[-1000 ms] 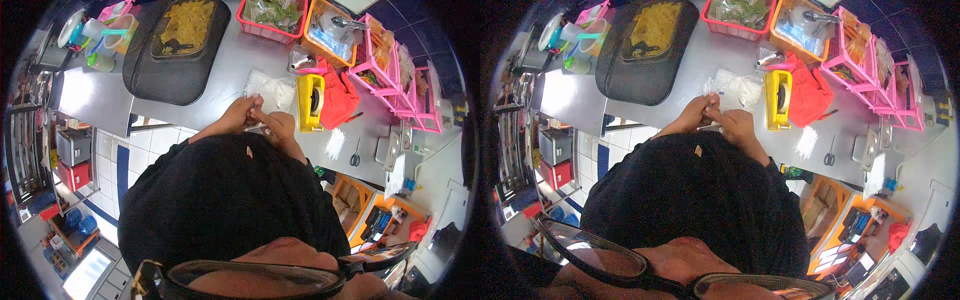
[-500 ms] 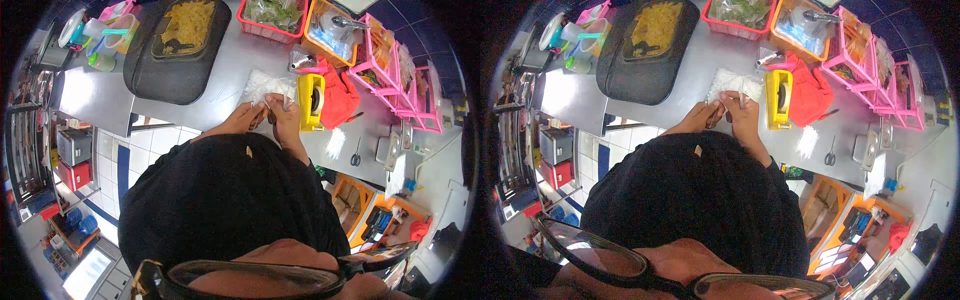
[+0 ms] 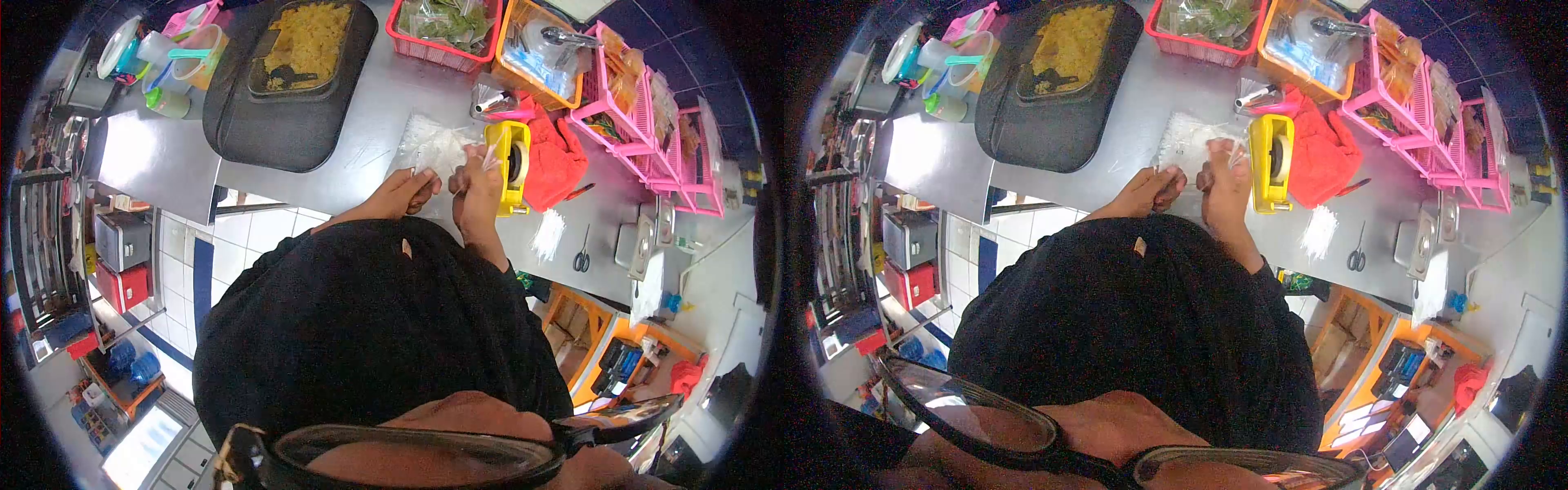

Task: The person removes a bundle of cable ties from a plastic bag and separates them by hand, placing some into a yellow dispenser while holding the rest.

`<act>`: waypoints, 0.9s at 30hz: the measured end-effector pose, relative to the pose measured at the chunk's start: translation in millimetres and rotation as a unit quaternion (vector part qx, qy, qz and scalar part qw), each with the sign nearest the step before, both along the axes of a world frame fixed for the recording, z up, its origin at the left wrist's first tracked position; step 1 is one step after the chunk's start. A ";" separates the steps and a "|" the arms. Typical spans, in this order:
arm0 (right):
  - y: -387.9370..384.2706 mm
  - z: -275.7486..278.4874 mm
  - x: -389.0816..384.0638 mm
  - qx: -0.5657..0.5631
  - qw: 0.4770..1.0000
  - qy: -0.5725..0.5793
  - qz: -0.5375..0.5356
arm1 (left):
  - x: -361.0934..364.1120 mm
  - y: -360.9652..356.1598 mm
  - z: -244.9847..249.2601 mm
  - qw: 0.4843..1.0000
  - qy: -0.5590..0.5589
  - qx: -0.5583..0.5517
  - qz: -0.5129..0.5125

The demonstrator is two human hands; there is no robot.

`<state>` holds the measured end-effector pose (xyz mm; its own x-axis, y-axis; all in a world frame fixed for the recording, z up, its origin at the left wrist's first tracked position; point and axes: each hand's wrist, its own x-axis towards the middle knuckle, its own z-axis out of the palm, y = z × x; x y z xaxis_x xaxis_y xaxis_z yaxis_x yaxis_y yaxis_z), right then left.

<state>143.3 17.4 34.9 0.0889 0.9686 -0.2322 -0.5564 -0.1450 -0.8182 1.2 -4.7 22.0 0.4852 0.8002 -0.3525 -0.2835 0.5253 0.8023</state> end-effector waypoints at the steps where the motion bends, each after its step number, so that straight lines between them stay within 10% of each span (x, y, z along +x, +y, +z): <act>1: 3.5 -1.2 2.5 0.000 1.000 0.025 -0.005 | -0.4 -0.1 1.5 1.000 0.004 -0.010 -0.004; 13: 0.5 5.1 12.6 0.014 0.965 -0.162 0.204 | 0.8 0.8 -2.0 0.999 0.040 0.022 -0.005; 27: 0.2 6.6 6.3 0.005 0.978 -0.152 0.146 | 0.6 -0.4 -2.5 0.998 0.055 0.028 -0.017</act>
<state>149.6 17.6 41.5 -0.1276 0.9650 -0.2290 -0.2229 -0.2529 -0.9415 1.8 -5.0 19.6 0.4743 0.8037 -0.3594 -0.1751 0.4861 0.8562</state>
